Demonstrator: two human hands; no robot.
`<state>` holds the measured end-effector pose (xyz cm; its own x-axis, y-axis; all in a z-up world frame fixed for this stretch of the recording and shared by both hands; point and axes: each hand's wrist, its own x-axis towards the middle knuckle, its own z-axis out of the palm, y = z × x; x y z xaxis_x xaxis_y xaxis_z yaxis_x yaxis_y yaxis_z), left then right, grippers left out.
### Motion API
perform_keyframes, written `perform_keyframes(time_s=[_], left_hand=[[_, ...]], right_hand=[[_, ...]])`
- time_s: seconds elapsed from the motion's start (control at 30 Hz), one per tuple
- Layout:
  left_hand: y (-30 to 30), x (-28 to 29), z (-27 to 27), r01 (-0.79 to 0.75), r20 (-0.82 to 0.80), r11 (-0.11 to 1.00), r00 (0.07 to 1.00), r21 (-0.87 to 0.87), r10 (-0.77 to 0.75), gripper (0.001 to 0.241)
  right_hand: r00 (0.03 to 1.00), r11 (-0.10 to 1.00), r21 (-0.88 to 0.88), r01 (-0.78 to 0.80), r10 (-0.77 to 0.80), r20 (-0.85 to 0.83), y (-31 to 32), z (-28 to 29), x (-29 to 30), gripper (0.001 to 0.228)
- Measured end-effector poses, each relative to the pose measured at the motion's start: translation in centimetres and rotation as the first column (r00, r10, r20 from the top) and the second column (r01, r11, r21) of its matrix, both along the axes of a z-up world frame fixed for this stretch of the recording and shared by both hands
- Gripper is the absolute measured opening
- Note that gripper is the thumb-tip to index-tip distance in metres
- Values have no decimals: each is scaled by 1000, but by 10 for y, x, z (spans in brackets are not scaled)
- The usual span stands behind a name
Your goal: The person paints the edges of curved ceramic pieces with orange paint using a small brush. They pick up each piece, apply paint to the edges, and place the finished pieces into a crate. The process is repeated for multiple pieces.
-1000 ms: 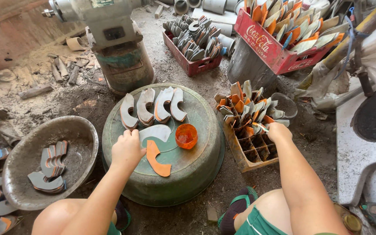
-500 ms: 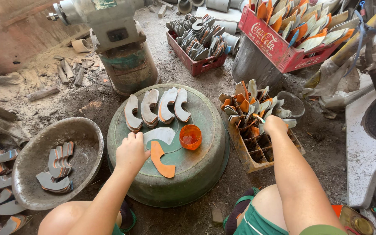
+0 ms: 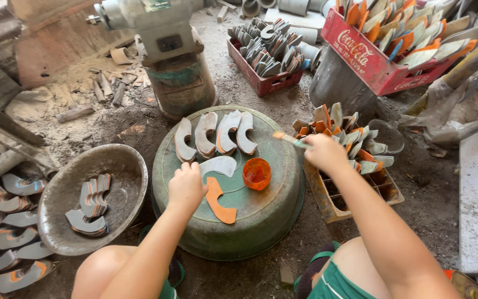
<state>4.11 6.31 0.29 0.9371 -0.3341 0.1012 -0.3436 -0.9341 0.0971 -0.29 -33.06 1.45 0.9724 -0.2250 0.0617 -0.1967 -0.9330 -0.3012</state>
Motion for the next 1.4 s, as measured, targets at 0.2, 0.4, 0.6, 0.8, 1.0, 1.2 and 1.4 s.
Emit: perform_keyframes(time_s=[0.2,0.4,0.6,0.8,1.0,1.2,1.4], left_hand=[[-12,6,-9,8,42,999,999,45,-10,57],[-23,5,-2,27,60,998,998,64,-31,63],[-20,10,3,-17,70,1000,997,21,16,110],[-24,11,-4,-1,67,999,998,36,-2,100],[-20,15,-19,-37,41,998,998,-48,39,78],[-17,8,-41,-149,-298,960,952,-236,74,66],[-20,-12,-60,-171,-471,960,881,-222,48,62]], right_hand=[[956,900,-326,-289,251,-154,93,-42,-6,15],[949,882,-382,-277,189,-253,117,-86,18,10],[969,893,-390,-226,166,-180,94,-33,-7,10],[996,996,-76,-46,40,-79,74,-27,-54,23],[971,611,755,238,-133,-199,75,-96,-57,32],[900,416,799,434,-152,-409,76,-122,-75,42],[939,502,793,345,-175,-298,82,-122,-70,35]])
